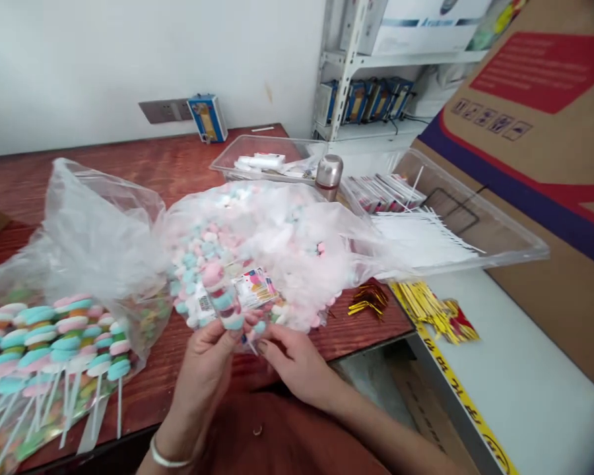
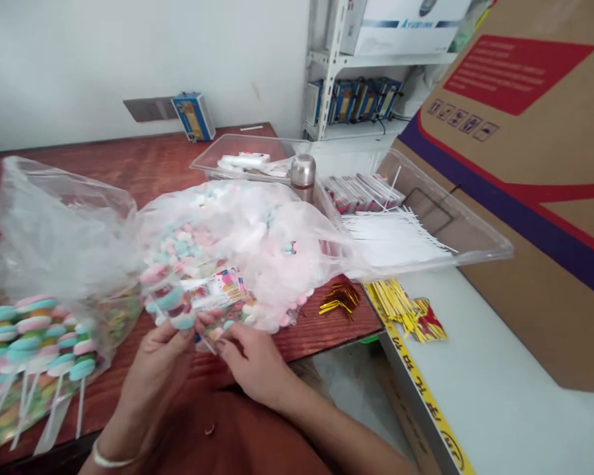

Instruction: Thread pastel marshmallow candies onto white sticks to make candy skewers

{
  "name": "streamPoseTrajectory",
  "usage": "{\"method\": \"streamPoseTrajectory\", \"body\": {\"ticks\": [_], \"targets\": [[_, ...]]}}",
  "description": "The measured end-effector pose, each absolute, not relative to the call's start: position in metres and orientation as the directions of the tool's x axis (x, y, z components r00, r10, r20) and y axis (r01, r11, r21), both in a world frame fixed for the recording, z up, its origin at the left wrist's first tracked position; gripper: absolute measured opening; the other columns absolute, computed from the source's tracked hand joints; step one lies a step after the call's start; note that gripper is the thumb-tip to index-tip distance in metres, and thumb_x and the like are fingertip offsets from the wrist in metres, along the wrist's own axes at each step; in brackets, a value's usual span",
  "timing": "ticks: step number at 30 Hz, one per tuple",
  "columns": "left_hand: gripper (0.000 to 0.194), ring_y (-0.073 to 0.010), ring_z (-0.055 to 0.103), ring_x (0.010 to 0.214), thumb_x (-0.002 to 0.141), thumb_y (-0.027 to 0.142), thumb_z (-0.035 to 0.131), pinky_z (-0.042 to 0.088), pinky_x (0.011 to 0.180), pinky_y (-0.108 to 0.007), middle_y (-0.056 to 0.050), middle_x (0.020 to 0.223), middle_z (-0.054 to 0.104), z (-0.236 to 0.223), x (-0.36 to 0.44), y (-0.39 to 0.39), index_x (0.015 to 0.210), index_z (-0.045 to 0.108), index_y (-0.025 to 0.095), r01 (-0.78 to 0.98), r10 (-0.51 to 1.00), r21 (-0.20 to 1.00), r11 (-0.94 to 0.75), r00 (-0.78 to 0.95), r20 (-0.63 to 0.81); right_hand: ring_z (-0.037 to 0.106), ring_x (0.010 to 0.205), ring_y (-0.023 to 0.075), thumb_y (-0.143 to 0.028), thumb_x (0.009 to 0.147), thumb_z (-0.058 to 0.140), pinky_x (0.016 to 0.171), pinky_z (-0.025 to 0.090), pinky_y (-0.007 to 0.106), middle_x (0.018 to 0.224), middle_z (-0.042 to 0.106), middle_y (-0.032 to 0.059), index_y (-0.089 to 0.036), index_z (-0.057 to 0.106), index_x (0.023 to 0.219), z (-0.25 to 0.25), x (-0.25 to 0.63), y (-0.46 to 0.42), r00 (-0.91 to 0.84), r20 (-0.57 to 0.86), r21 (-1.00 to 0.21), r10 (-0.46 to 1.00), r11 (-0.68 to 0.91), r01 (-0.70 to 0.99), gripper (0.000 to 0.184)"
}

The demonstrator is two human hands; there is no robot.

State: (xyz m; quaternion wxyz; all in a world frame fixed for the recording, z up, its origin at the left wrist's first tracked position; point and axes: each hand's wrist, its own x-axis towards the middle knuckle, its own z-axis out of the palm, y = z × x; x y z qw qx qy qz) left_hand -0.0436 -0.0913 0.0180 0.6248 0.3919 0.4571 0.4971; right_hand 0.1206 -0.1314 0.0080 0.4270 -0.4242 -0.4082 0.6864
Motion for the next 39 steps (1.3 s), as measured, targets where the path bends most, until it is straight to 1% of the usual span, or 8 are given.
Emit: {"method": "streamPoseTrajectory", "body": {"ticks": [2, 4, 6, 11, 17, 26, 34, 39], "targets": [[0.020, -0.0234, 0.067, 0.086, 0.073, 0.039, 0.077, 0.054, 0.080, -0.037, -0.005, 0.087, 0.075, 0.020, -0.051, -0.089, 0.077, 0.075, 0.020, -0.175, 0.996, 0.981, 0.084, 0.000, -0.085, 0.059, 0.087, 0.0163, -0.031, 0.094, 0.053, 0.081, 0.045, 0.028, 0.092, 0.064, 0.0018, -0.022, 0.064, 0.091, 0.001, 0.148, -0.146, 0.036, -0.045, -0.951, 0.998, -0.053, 0.303, 0.015], [0.016, -0.0223, 0.066, 0.090, 0.079, 0.037, 0.073, 0.052, 0.084, -0.035, -0.004, 0.090, 0.075, 0.022, -0.056, -0.088, 0.083, 0.075, 0.021, -0.025, 0.999, 0.999, 0.044, -0.001, -0.044, 0.061, 0.090, 0.0176, -0.027, 0.097, 0.047, 0.081, 0.046, 0.028, 0.095, 0.065, 0.0038, -0.022, 0.064, 0.095, -0.009, 0.177, -0.157, 0.204, 0.114, -0.674, 0.972, -0.075, 0.735, 0.018], [0.017, -0.0205, 0.065, 0.085, 0.083, 0.037, 0.070, 0.051, 0.082, -0.032, -0.003, 0.086, 0.075, 0.023, -0.056, -0.090, 0.086, 0.075, 0.021, 0.123, 0.997, 0.991, 0.048, 0.055, -0.055, 0.062, 0.090, 0.0207, -0.026, 0.097, 0.047, 0.077, 0.046, 0.030, 0.099, 0.065, 0.0074, -0.020, 0.064, 0.104, -0.020, 0.199, -0.161, 0.263, 0.190, -0.434, 0.946, -0.159, 0.887, 0.019], [0.028, -0.0177, 0.059, 0.072, 0.088, 0.044, 0.061, 0.047, 0.072, -0.028, -0.003, 0.074, 0.068, 0.023, -0.039, -0.095, 0.084, 0.073, 0.019, 0.240, 0.978, 0.971, 0.013, 0.197, -0.062, 0.059, 0.084, 0.0220, -0.019, 0.095, 0.047, 0.071, 0.042, 0.029, 0.087, 0.064, 0.0080, -0.020, 0.063, 0.086, -0.033, 0.209, -0.151, 0.249, 0.189, -0.302, 0.950, -0.185, 0.935, 0.018], [0.028, -0.0185, 0.054, 0.076, 0.088, 0.046, 0.059, 0.043, 0.069, -0.025, -0.003, 0.078, 0.063, 0.022, -0.045, -0.094, 0.088, 0.068, 0.019, 0.327, 0.974, 0.944, 0.048, 0.195, -0.117, 0.058, 0.066, 0.0168, -0.023, 0.097, 0.045, 0.056, 0.036, 0.027, 0.080, 0.063, 0.0036, -0.021, 0.058, 0.081, -0.020, 0.217, -0.166, 0.255, 0.172, -0.304, 0.952, -0.195, 0.933, 0.021], [0.023, -0.0201, 0.057, 0.081, 0.091, 0.034, 0.052, 0.045, 0.073, -0.028, -0.005, 0.085, 0.063, 0.029, -0.043, -0.090, 0.083, 0.068, 0.020, 0.483, 0.940, 0.836, -0.260, 0.324, 0.105, 0.063, 0.076, 0.0170, -0.029, 0.097, 0.045, 0.070, 0.046, 0.026, 0.081, 0.066, 0.0030, -0.021, 0.059, 0.083, -0.010, 0.226, -0.175, 0.314, 0.264, -0.616, 0.912, -0.091, 0.783, 0.021], [0.024, -0.0171, 0.061, 0.081, 0.094, 0.019, 0.047, 0.046, 0.072, -0.025, -0.005, 0.086, 0.065, 0.030, -0.051, -0.098, 0.092, 0.071, 0.022, 0.537, 0.857, 0.722, -0.437, 0.493, 0.152, 0.064, 0.066, 0.0128, -0.028, 0.101, 0.040, 0.055, 0.039, 0.023, 0.086, 0.072, 0.0041, -0.020, 0.070, 0.090, -0.015, 0.222, -0.168, 0.112, 0.381, -0.269, 0.918, -0.006, 0.963, 0.033], [0.019, -0.0172, 0.062, 0.081, 0.093, 0.022, 0.052, 0.046, 0.072, -0.025, -0.004, 0.087, 0.065, 0.030, -0.057, -0.096, 0.090, 0.070, 0.021, 0.562, 0.888, 0.711, -0.423, 0.415, 0.199, 0.065, 0.067, 0.0134, -0.029, 0.101, 0.040, 0.055, 0.039, 0.024, 0.092, 0.072, 0.0046, -0.020, 0.070, 0.100, -0.017, 0.224, -0.170, 0.177, 0.328, -0.267, 0.928, -0.089, 0.960, 0.031]]}}
